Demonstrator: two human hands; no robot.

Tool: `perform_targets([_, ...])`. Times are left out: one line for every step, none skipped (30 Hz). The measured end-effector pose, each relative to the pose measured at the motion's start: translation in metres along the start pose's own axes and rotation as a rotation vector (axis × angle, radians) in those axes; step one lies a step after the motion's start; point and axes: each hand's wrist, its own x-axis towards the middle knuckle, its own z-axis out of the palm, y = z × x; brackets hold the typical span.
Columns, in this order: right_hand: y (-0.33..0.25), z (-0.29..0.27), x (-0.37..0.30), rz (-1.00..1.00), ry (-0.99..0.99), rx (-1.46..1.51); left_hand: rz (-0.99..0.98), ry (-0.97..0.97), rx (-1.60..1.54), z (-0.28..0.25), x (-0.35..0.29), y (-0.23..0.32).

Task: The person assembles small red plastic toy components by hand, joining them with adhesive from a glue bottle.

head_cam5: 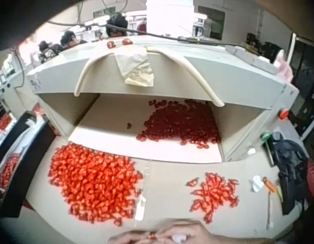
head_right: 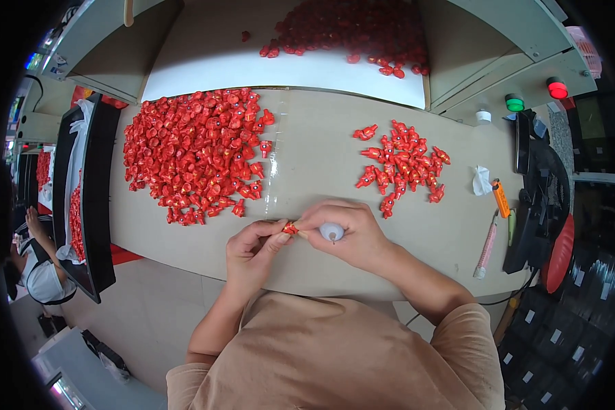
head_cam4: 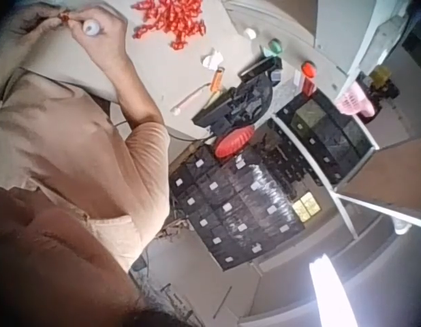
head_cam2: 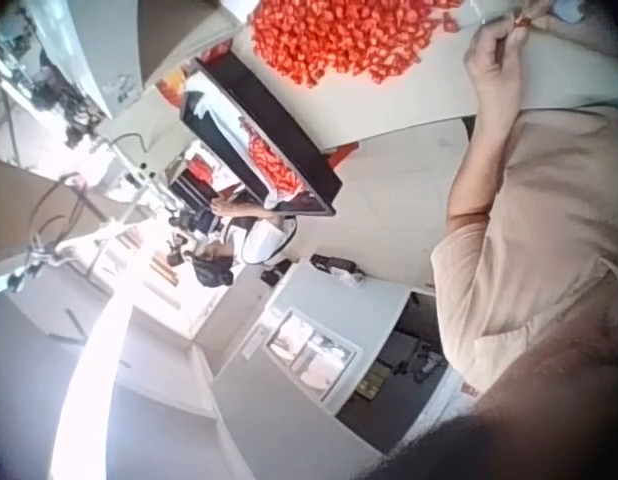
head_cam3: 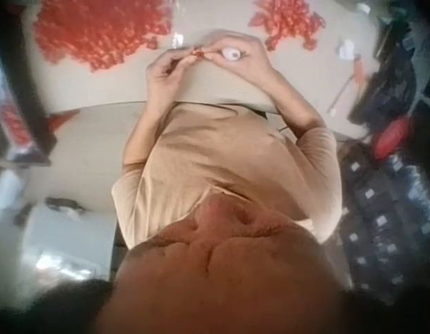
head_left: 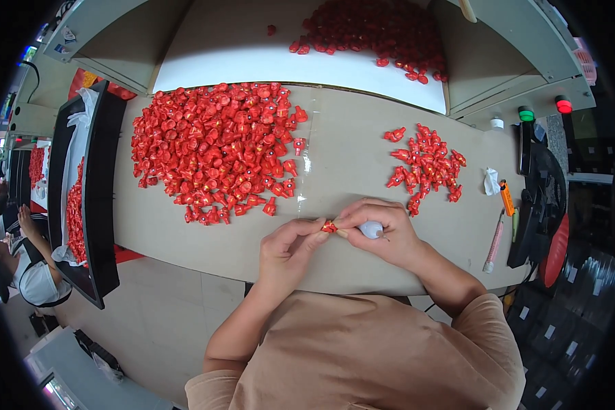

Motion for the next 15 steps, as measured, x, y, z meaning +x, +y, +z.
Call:
perform_targets([-0.0002, -0.0001, -0.0006, 0.004, 0.001, -0.004, 0.001, -0.002, -0.001, 0.0003, -0.0001, 0.0004])
perform_targets([-0.0004, -0.0003, -0.0010, 0.008, 0.003, -0.007, 0.003, -0.002, -0.006, 0.0006, -0.0002, 0.0009])
perform_targets([-0.0012, -0.0006, -0.0013, 0.008, 0.004, -0.009, 0.005, -0.002, -0.011, 0.0009, -0.0003, 0.0012])
perform_targets([-0.0015, -0.0006, -0.0010, 0.009, 0.003, -0.001, 0.004, -0.001, -0.010, 0.0006, -0.0005, 0.0008])
perform_targets([-0.0017, -0.0006, -0.0009, 0.010, 0.001, 0.006, 0.006, -0.003, 0.000, 0.0002, -0.0007, 0.0000])
perform_targets([-0.0009, -0.0006, -0.0010, 0.010, 0.000, 0.007, 0.007, -0.004, 0.010, -0.0002, -0.0009, -0.0007])
perform_targets([0.0003, -0.0005, -0.0012, 0.004, -0.002, 0.010, 0.007, -0.004, 0.010, -0.0003, -0.0009, -0.0011])
perform_targets([0.0010, -0.0005, -0.0013, -0.001, -0.005, 0.013, 0.005, -0.004, 0.012, -0.0005, -0.0010, -0.0015])
perform_targets([0.0007, -0.0006, -0.0014, -0.001, -0.005, 0.013, 0.004, -0.004, 0.013, -0.0005, -0.0011, -0.0018])
perform_targets([0.0002, -0.0008, -0.0012, 0.001, -0.006, 0.008, 0.004, -0.005, 0.013, -0.0005, -0.0009, -0.0016])
perform_targets([-0.0001, -0.0009, -0.0010, 0.003, -0.007, 0.004, 0.003, -0.006, 0.009, -0.0004, -0.0008, -0.0013])
perform_targets([0.0000, -0.0008, -0.0010, 0.003, -0.007, 0.003, 0.003, -0.008, 0.004, -0.0003, -0.0007, -0.0011])
perform_targets([0.0001, -0.0006, -0.0009, -0.002, -0.005, 0.001, 0.003, -0.008, 0.004, -0.0003, -0.0006, -0.0011])
perform_targets([0.0003, -0.0004, -0.0007, -0.006, -0.003, -0.001, 0.008, -0.005, -0.001, -0.0001, -0.0005, -0.0012])
perform_targets([0.0006, -0.0002, -0.0007, -0.006, -0.003, -0.001, 0.013, -0.003, -0.005, -0.0001, -0.0004, -0.0013])
